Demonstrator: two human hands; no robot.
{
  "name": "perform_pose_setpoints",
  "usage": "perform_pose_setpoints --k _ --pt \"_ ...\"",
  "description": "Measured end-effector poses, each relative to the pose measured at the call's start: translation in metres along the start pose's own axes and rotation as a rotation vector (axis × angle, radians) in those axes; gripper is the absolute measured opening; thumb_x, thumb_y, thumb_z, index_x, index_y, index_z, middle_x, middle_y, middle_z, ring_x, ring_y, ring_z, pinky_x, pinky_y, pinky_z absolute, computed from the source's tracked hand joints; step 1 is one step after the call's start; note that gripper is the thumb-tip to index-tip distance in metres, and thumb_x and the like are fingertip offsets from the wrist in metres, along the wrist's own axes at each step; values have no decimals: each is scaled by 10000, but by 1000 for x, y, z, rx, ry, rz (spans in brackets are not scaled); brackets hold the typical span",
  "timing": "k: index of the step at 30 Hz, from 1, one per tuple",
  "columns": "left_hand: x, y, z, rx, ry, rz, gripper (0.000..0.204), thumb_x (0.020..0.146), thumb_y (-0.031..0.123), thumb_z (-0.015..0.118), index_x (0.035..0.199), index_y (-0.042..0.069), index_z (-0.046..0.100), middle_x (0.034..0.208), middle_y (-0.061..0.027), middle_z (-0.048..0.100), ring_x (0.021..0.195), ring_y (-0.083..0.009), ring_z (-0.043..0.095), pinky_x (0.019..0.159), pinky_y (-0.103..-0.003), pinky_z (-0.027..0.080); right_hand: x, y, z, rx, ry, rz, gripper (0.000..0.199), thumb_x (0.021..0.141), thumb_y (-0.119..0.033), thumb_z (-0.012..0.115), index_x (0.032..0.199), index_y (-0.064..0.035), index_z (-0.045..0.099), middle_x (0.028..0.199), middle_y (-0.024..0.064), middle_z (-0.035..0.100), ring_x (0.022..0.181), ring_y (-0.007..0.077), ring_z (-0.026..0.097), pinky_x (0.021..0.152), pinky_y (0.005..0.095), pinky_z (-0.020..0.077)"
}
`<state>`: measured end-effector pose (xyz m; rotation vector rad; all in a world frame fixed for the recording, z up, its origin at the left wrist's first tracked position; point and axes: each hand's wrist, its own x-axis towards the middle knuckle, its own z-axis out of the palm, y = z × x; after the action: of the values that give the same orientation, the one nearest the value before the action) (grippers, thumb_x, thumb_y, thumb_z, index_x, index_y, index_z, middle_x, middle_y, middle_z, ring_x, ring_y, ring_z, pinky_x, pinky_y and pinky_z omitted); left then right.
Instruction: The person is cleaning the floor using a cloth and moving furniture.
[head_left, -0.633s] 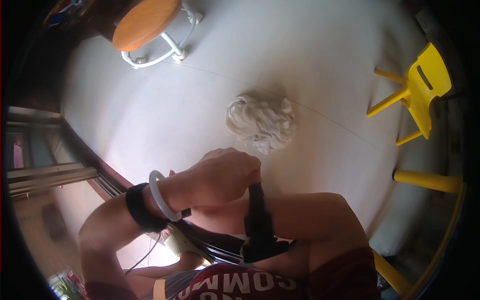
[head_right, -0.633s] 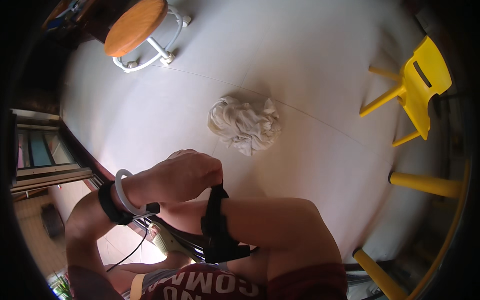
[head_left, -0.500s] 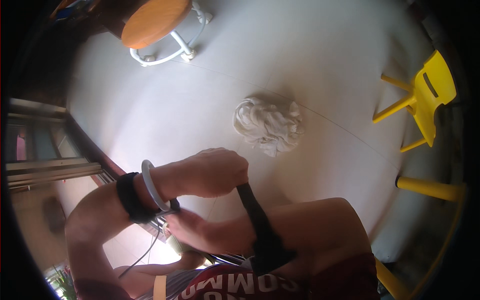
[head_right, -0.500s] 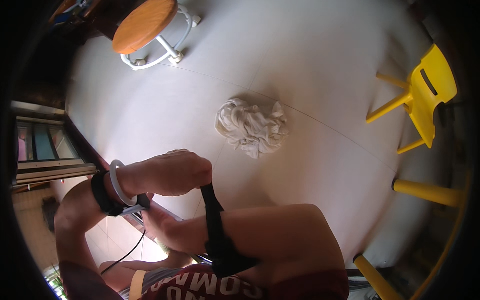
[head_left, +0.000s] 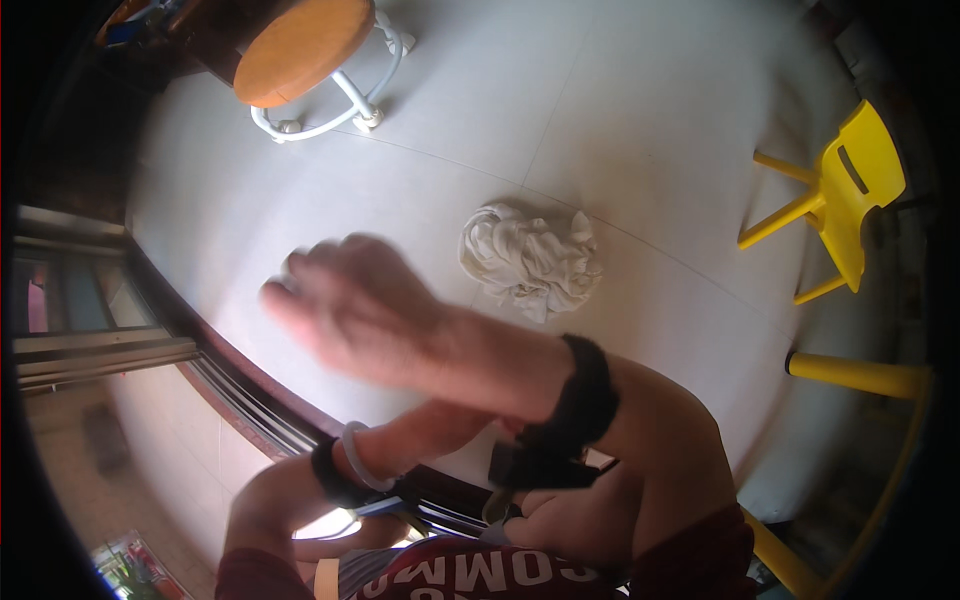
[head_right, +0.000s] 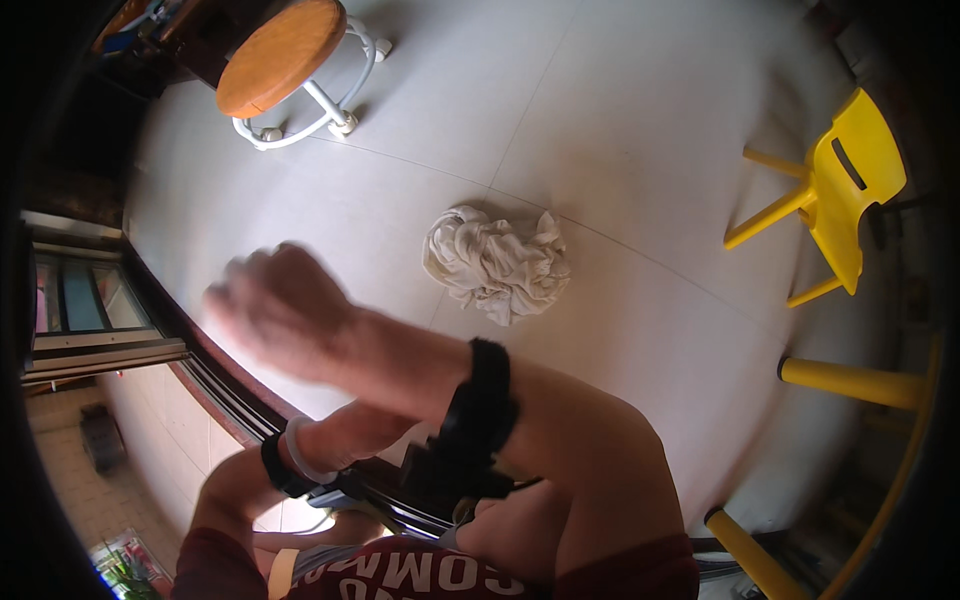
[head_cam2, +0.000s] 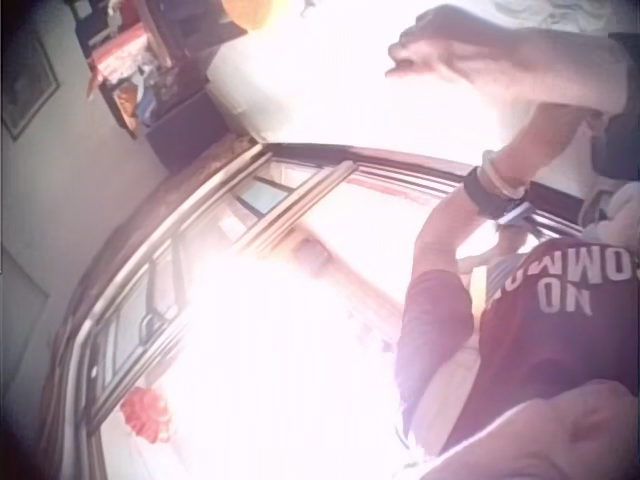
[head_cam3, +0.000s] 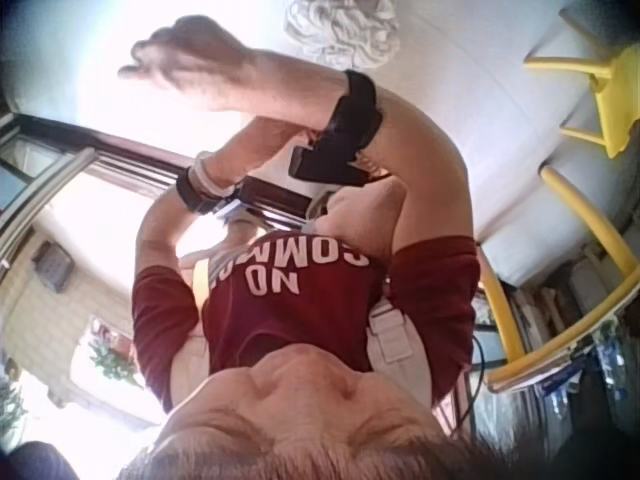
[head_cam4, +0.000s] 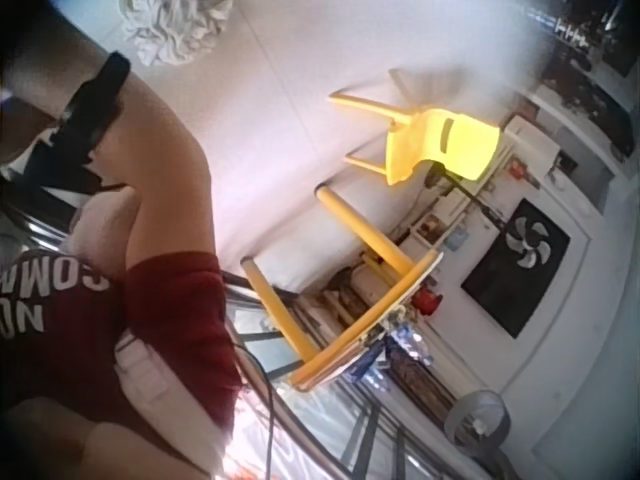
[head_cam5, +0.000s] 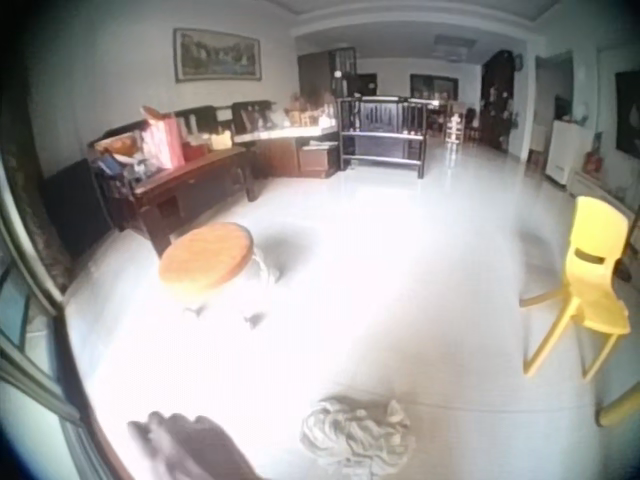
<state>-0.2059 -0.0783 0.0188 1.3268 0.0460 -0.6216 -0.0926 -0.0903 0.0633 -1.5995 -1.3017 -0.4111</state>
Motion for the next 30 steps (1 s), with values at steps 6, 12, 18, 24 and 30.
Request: perform_pose_setpoints --k 6,12,18,24,30 --pt "3 4 18 -229 416 89 340 939 240 520 1206 31 500 1185 -89 542 1066 -174 519 936 -329 387 -34 56 -7 -241 -321 296 63 726 -44 587 779 -19 562 712 126 588 680 281 613 577 400 497" --pt "-3 30 35 244 430 340 612 722 268 778 1175 3 463 1148 -153 527 1084 -231 518 946 -348 391 -47 67 1 -402 -558 482 93 728 -63 581 813 -27 580 776 118 600 773 271 617 695 421 466" --pt "14 34 48 402 455 66 682 629 154 814 1184 35 436 1086 -126 546 1083 -234 503 944 -375 380 -61 91 -5 -666 -550 476 154 677 -73 623 829 -56 605 793 100 612 784 241 623 709 387 466" --pt "29 40 65 846 786 332 593 613 86 762 1122 41 461 1147 -154 473 1148 -366 407 940 -467 360 -69 99 -2 -788 -638 540 159 668 -88 646 825 -79 621 800 75 618 790 209 623 731 378 448" --pt "40 27 49 923 779 362 549 588 187 799 1034 61 504 1098 -138 482 1065 -351 423 920 -456 330 -72 102 -5 -811 -689 539 207 705 -176 661 899 -109 638 869 55 635 806 206 616 760 436 378"
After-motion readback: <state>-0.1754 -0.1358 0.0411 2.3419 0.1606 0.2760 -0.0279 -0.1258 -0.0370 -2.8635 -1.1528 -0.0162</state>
